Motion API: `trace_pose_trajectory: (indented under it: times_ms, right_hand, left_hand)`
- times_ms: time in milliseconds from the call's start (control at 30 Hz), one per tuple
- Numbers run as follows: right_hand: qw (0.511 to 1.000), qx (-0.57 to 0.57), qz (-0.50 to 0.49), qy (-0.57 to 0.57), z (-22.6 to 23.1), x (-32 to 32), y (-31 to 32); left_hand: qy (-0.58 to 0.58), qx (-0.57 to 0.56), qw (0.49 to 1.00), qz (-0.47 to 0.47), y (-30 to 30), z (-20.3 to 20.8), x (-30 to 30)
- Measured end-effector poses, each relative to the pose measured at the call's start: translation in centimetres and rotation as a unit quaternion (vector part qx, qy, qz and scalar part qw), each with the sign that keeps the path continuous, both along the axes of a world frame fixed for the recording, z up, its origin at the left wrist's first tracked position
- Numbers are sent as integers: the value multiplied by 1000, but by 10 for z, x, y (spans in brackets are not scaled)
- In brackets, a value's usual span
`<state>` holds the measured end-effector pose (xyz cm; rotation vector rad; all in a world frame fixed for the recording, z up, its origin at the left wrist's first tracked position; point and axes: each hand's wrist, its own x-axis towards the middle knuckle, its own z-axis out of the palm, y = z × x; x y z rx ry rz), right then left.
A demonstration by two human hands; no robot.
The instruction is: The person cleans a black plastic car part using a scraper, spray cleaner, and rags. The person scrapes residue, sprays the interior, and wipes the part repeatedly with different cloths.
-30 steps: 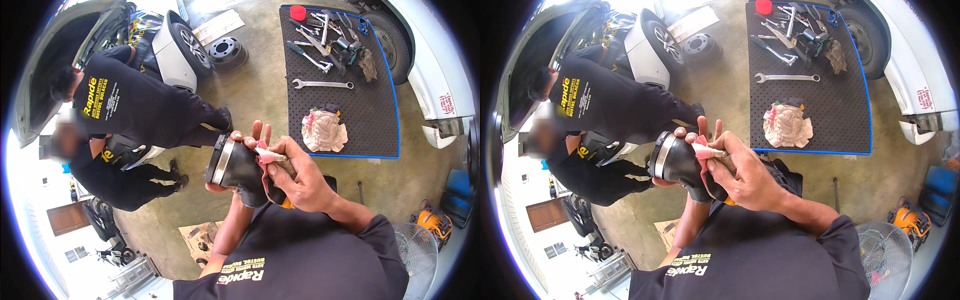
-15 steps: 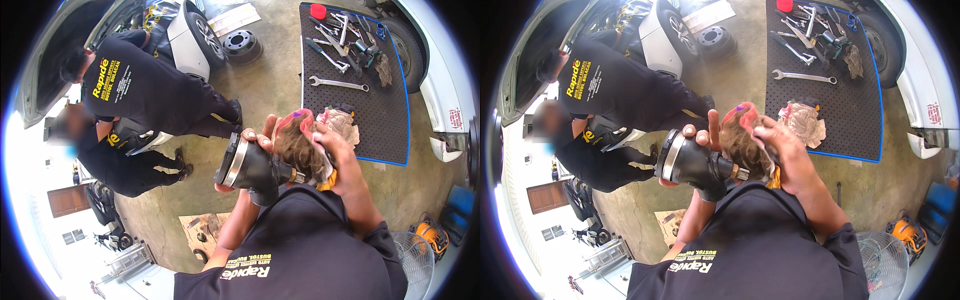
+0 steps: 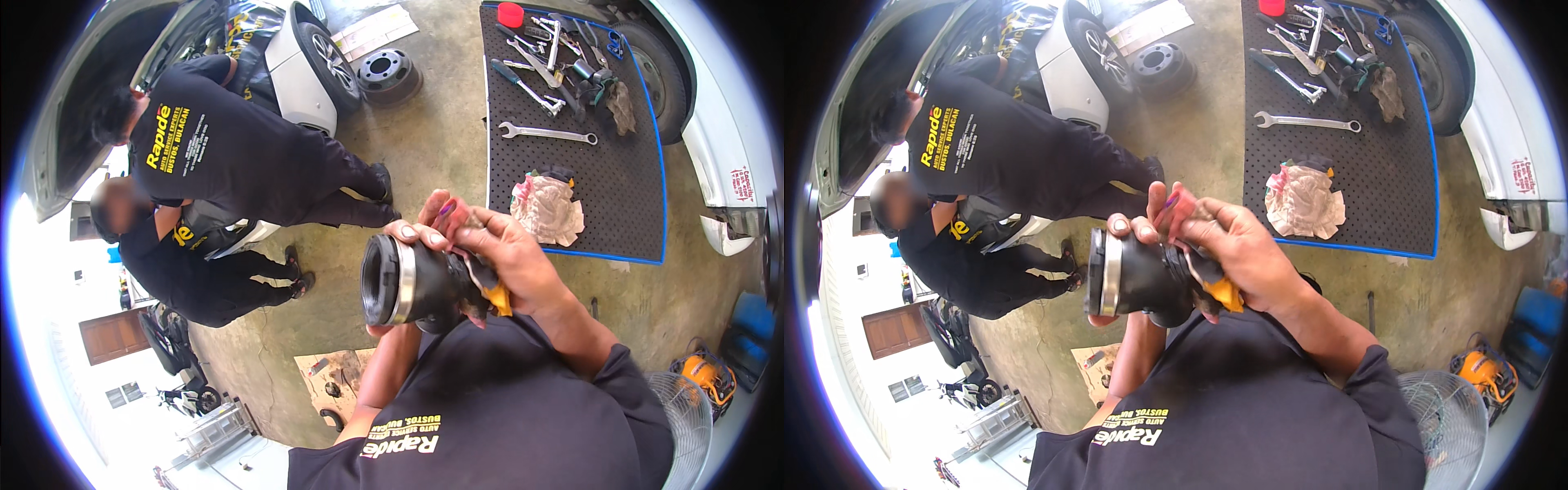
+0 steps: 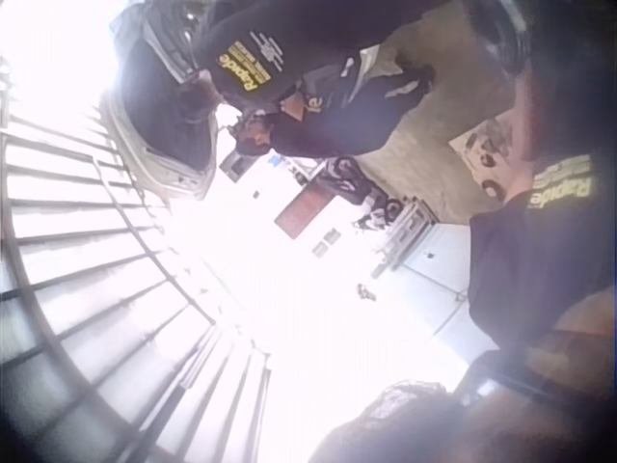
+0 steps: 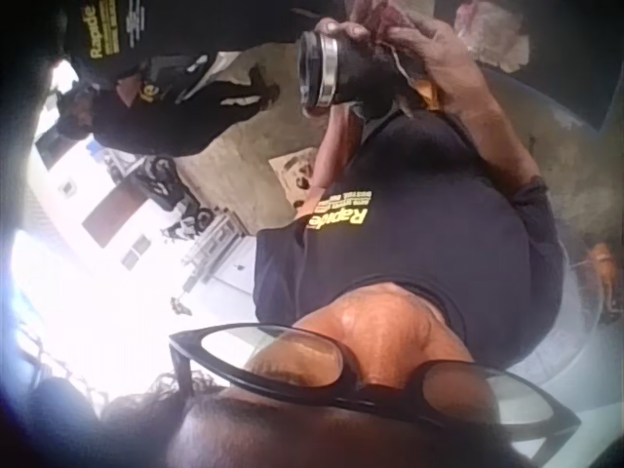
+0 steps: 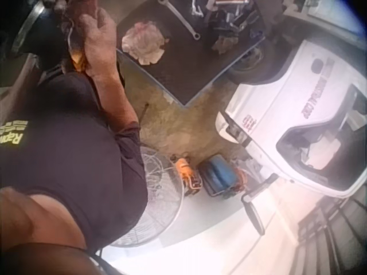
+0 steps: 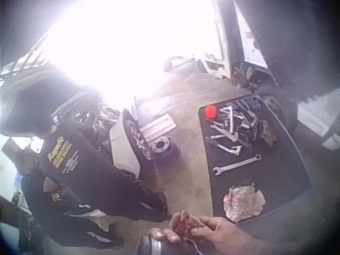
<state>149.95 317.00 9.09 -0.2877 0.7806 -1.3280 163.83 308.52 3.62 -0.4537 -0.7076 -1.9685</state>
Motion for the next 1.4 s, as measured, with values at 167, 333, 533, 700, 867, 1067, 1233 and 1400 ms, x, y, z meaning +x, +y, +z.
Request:
trace_pose_trajectory:
  times_ms: [167,333,533,700,867,1067,1233,1400]
  right_hand:
    - [992,2,-53,-118,32,-11,9]
    - [978,-139,54,142,27,0,18]
    - [913,-203,-112,336,29,-8,21]
    - [834,-227,-174,471,17,-18,19]
    - [791,-212,-186,543,-2,-27,19]
    - [875,-80,-264,397,-44,-47,10]
    - [855,-33,-303,419,-58,-85,12]
    - [572,-134,-107,802,-78,-100,31]
  left_hand:
    - [2,-9,999,38,-13,-4,7]
    - [-17,-81,996,44,-24,-4,5]
    - [-271,49,948,161,-23,4,24]
    - [-328,-80,923,185,-22,17,32]
    - [-434,-236,845,203,-31,15,25]
    - [-467,-303,787,266,-12,-14,-13]
    - [-497,-165,827,204,-5,-45,-51]
    - [-565,-110,815,76,-4,-58,-68]
